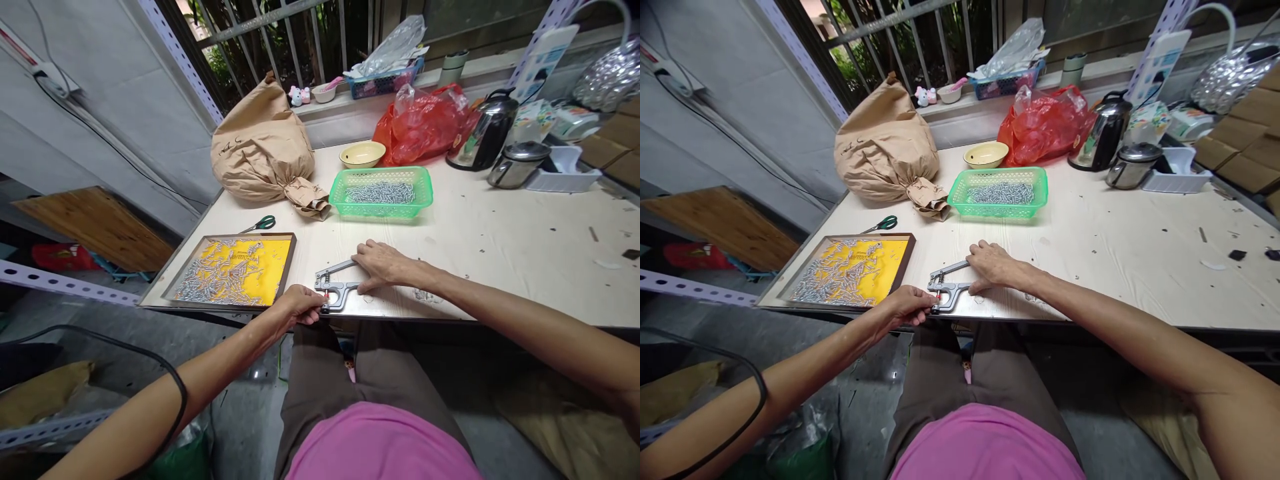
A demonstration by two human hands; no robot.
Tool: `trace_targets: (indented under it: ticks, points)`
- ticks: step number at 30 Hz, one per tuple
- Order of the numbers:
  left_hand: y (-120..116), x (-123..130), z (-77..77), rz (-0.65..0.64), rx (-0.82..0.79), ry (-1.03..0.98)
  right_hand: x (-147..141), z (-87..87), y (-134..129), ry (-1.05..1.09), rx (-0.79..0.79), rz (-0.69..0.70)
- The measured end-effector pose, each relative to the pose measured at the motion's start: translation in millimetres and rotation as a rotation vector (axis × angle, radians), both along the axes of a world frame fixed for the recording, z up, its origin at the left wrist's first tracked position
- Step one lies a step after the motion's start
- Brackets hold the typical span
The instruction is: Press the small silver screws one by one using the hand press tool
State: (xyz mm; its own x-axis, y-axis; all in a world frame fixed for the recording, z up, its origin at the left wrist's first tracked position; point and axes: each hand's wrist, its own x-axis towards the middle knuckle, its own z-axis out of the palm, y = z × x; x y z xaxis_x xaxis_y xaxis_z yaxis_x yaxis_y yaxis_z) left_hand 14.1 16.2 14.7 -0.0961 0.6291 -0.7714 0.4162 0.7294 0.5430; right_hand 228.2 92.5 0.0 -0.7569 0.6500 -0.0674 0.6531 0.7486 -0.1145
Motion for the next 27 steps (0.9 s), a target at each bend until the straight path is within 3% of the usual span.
trace_targets:
  ticks: [4, 9, 12, 16, 20, 27]
  points:
    - [-10, -1, 2.4, -0.126, 0.147, 0.174, 0, 2.5, -8, 0.005, -0.024, -0.038]
    - [-22, 8, 1.3, -0.503, 0.797, 0.574, 0, 2.7, -13, 0.026, -0.018, -0.040]
    - [-18, 24, -6.1, -0.725, 0.980, 0.616, 1, -1.8, -17, 0.036, 0.023, -0.016]
    - [2, 40, -17.2, -0.924, 1.007, 0.671, 3, -19.4, -16, 0.083, 0.086, 0.014]
    - [20, 39, -20.8, -1.060, 0.896, 0.631, 6, -35.2, -9, 0.148, 0.039, 0.047]
    - [32, 30, -25.0, -1.093, 0.858, 0.620, 1, -27.4, -13, 0.016, -0.094, -0.036]
